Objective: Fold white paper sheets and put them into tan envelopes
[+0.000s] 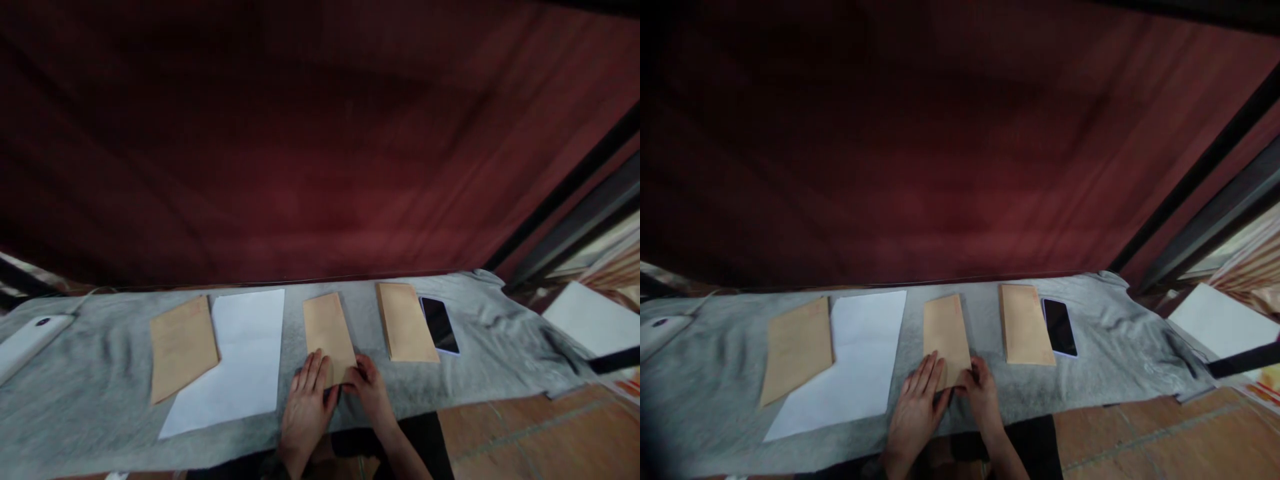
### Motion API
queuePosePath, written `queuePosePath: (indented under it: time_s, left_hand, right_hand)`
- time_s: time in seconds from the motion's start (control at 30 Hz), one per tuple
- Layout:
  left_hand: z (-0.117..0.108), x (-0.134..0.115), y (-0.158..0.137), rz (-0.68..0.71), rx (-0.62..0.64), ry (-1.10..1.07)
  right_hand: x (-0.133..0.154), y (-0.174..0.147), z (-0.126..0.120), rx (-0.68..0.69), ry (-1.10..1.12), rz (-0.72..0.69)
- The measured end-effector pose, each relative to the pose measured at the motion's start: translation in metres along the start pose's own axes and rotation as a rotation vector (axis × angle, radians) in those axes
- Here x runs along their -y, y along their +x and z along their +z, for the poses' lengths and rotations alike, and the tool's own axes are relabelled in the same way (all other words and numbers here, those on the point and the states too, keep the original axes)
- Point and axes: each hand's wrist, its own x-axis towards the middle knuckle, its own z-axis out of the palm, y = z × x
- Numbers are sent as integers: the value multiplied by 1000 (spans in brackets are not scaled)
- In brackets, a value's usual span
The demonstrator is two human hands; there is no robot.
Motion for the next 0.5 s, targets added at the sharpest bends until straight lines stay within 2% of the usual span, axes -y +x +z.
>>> queuePosePath:
  time_s: [0.3,0.5]
  left_hand:
    - [2,0,0,-6,-13,-50]
    - [-4,-5,4,-43,28,-63]
  right_hand:
    - [-4,6,-1,3,-35,-68]
    - [2,4,3,2,-42,-159]
